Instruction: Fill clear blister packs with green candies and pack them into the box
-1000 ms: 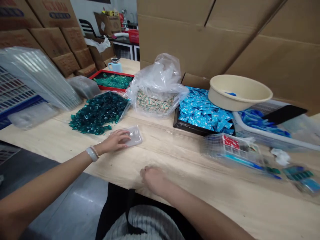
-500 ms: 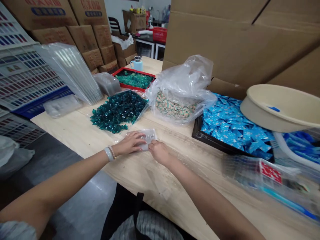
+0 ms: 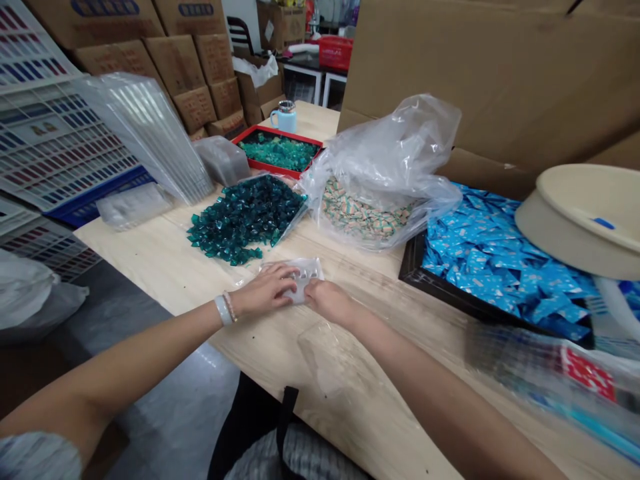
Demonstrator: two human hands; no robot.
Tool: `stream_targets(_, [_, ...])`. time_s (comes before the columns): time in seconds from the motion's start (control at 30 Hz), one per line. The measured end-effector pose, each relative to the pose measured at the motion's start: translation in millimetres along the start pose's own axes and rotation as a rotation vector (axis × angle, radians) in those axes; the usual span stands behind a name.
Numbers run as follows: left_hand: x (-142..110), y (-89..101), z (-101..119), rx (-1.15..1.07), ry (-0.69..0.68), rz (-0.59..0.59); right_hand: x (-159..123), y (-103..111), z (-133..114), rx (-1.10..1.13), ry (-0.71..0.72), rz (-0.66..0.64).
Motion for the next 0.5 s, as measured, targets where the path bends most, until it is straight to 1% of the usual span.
stream_targets(0.07, [-1, -3.7, 9, 0.027, 0.03, -0.002, 0, -2, -3, -0.107, 0.016, -0.013])
stream_targets(0.17, [-2, -5.7, 24, 0.055, 0.043, -0.029, 0, -3, -11, -0.258, 0.09, -0.023])
stream_targets(0.23, [-3, 2.1, 29, 0.033, 0.022, -0.031, 0, 2, -15, -0.321, 0.136, -0.032])
stream_targets(0.3, [-2, 18.8, 25, -0.043, 0.01, 0.023, -6, 12, -17, -0.357, 0.148, -0.016])
stream_targets(0.33, [-1, 28.9, 20, -0.093, 0.032, 0.079, -12, 20, -16, -0.368, 0.131, 0.024])
stream_targets(0.37, [1, 38.6, 14, -0.139, 0.073, 0.141, -21, 27, -14, -0.378, 0.092, 0.095])
stream_targets(0.4, [5, 46.4, 7, -0.17, 0.128, 0.194, -32, 35, -11, -0.386, 0.034, 0.196])
stream_targets(0.43, [9, 51.1, 0, -0.179, 0.183, 0.216, -45, 41, -8, -0.391, -0.033, 0.31])
stream_targets(0.47, [15, 52.1, -6, -0.164, 0.216, 0.187, -59, 45, -5, -0.393, -0.097, 0.416])
stream_targets(0.5, [21, 49.5, -9, -0.133, 0.234, 0.112, -74, 47, -2, -0.395, -0.147, 0.5])
Point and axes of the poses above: each hand's wrist, its own x-axis towards the middle knuckle, its own y-axis out of the back of the hand, z = x × y, the point moved 1 cm from there along x, towards the middle knuckle, and after that the axes turned 13 degrees about x, right-handed, at the moved point
